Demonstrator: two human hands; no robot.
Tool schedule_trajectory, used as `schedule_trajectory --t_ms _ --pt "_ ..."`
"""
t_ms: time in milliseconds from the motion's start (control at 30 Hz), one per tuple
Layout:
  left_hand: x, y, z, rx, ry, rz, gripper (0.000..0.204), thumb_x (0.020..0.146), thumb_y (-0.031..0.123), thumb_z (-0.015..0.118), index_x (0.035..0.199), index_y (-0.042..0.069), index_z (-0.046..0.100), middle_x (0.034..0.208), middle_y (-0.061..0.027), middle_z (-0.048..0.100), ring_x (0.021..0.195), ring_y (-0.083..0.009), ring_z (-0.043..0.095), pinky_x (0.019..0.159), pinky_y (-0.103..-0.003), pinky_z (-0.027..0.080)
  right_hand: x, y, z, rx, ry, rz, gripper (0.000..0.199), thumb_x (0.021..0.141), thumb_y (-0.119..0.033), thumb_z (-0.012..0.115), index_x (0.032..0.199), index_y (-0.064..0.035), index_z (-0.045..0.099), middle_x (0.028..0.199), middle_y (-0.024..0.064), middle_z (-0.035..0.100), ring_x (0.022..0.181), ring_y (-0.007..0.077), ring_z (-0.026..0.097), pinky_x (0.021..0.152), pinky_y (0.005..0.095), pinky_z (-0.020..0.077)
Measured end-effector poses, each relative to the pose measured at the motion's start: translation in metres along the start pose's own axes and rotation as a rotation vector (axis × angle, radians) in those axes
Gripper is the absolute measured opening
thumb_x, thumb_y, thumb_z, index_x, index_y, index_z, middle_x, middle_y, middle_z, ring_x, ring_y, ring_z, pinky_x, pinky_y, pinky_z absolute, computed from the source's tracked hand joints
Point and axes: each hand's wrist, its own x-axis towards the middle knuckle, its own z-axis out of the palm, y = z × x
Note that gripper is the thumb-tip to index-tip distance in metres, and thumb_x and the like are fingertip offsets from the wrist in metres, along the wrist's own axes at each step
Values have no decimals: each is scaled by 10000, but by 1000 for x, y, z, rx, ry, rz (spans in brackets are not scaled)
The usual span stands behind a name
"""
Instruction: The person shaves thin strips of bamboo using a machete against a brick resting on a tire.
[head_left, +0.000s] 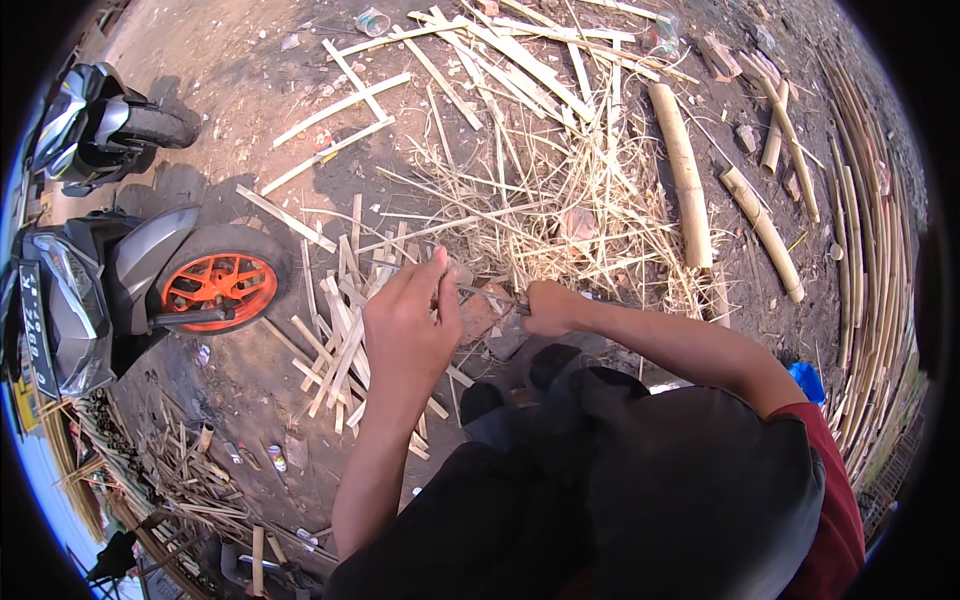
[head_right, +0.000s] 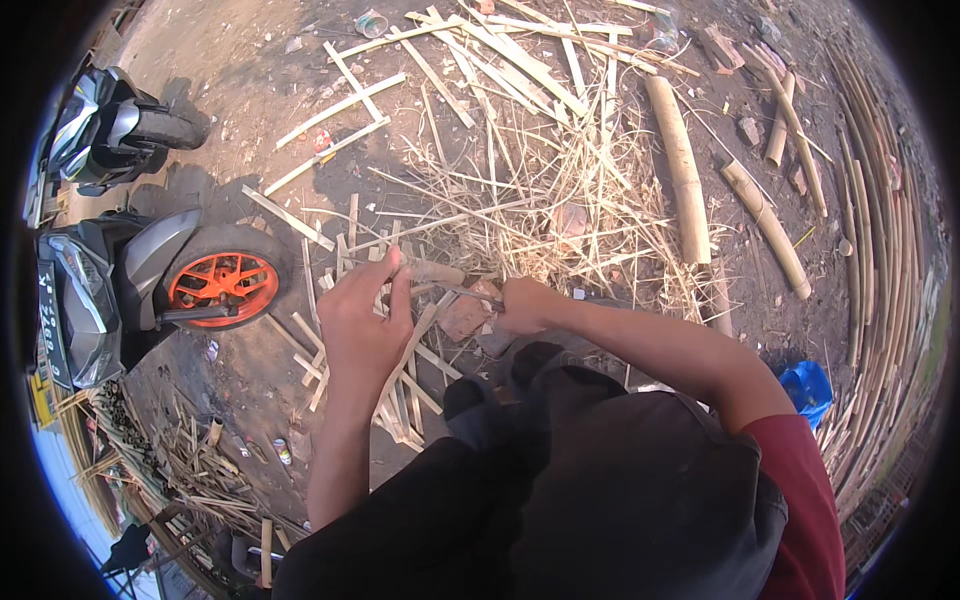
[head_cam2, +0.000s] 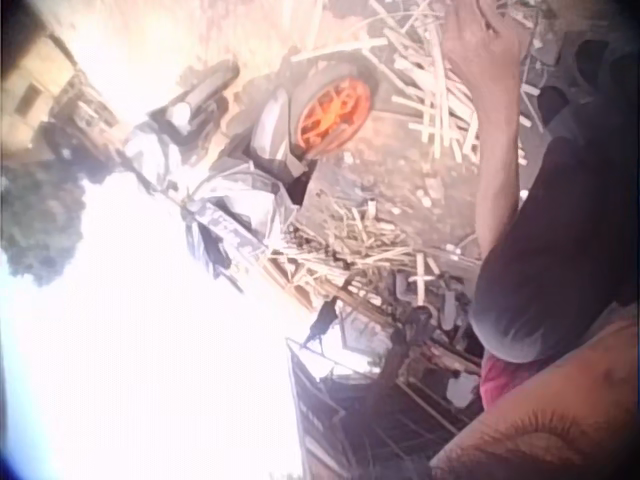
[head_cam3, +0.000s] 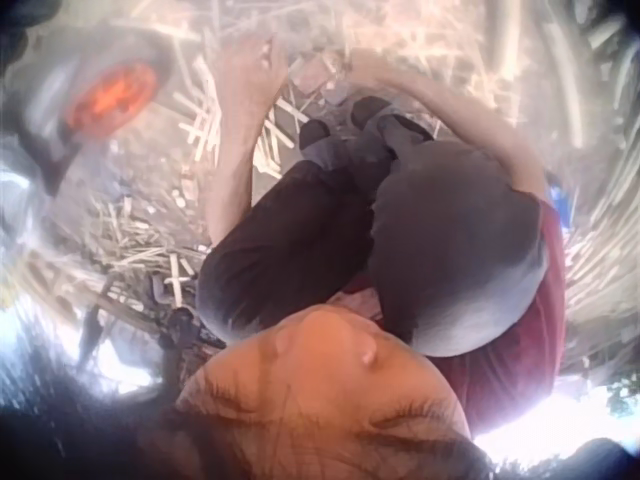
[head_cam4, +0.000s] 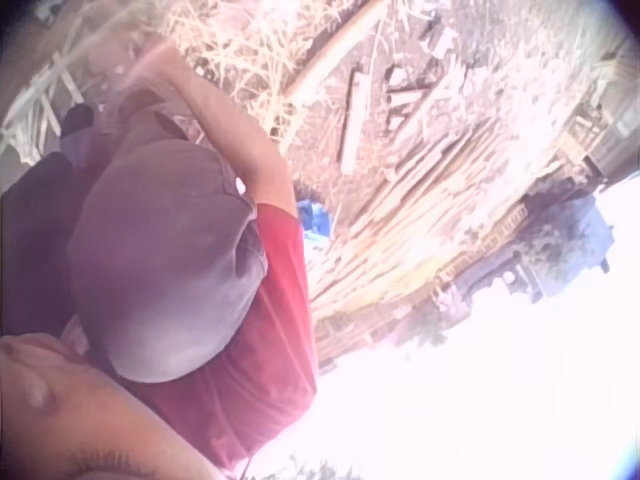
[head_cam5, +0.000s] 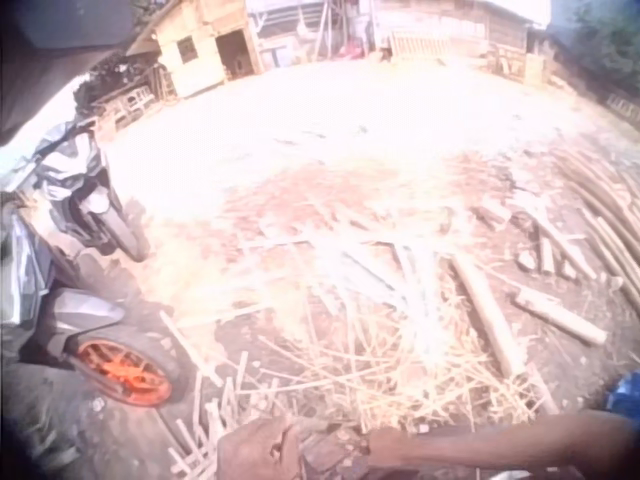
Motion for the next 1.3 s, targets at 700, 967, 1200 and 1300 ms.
schedule_trajectory --t_ms 700,967,1200,1300 --pt "-12 -2 0 118 93 -96 216 823 25 690 1031 -31 716 861 -203 709 754 -315 705 688 -379 548 23 13 46 -162 203 106 316 814 -256 650 811 56 698 840 239 709 861 381 714 749 490 575" --pt "3 -6 2 52 67 -105 207 833 37 688 1026 -31 713 887 -206 709 767 -327 704 705 -377 550 64 44 39 248 -236 152 402 813 -262 620 652 106 618 540 188 601 450 278 624 467 399 520" --pt "1 8 11 36 45 -123 198 833 39 685 1016 -33 711 889 -201 708 785 -346 700 711 -387 550 52 45 71 -106 147 2 359 765 -223 603 777 127 684 786 303 687 754 367 724 701 459 578" --pt "2 -2 1 96 85 -129 192 839 43 682 1012 -35 711 898 -206 711 791 -345 705 713 -386 556 57 33 61 -187 54 132 452 780 -356 706 937 68 710 952 279 703 930 395 705 816 453 574"
